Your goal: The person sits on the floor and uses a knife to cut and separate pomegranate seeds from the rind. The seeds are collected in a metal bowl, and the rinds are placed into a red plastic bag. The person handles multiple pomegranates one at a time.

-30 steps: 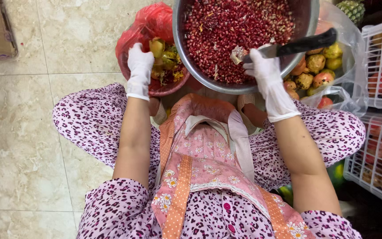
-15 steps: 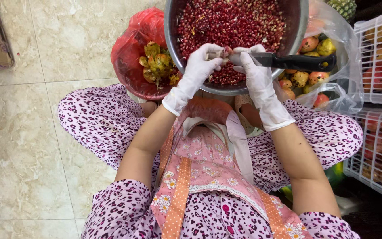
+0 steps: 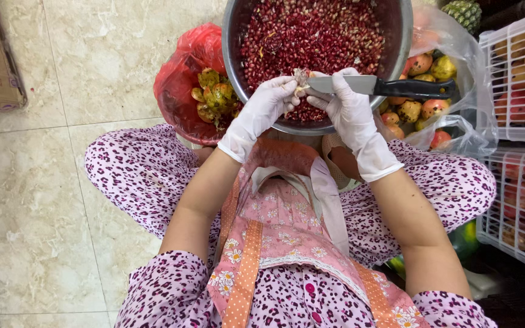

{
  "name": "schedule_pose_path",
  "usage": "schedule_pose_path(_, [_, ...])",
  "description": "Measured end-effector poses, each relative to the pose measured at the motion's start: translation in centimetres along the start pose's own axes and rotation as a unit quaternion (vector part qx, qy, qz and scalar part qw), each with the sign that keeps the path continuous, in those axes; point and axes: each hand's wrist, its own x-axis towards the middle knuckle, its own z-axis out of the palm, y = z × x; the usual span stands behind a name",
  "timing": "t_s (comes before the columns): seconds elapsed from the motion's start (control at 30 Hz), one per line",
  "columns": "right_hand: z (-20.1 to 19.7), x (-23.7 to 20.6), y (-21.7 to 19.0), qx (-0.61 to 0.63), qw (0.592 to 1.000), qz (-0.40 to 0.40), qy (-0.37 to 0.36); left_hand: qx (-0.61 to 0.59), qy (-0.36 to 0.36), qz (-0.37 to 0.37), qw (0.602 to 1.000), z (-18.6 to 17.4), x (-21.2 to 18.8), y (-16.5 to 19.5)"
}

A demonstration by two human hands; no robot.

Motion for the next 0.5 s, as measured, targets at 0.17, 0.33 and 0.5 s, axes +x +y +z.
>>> schedule_pose_path(0.17, [0.2, 0.1, 2.9, -0.263, 0.948, -0.178, 0.003, 0.115, 0.101, 0.206, 0.966, 3.6, 0.4, -2.0])
schedule_pose_path(0.33, [-0.6, 0.2, 3.4, -0.285, 0.942, -0.178, -0.013, 0.074, 0.090, 0.153, 0.981, 2.7, 0.5, -2.6])
schedule_pose_path(0.5, [-0.8, 0.0, 2.2, -0.163, 0.983, -0.082, 0.015, 0.004, 0.074, 0.070, 0.995, 0.4, 1.3, -2.7])
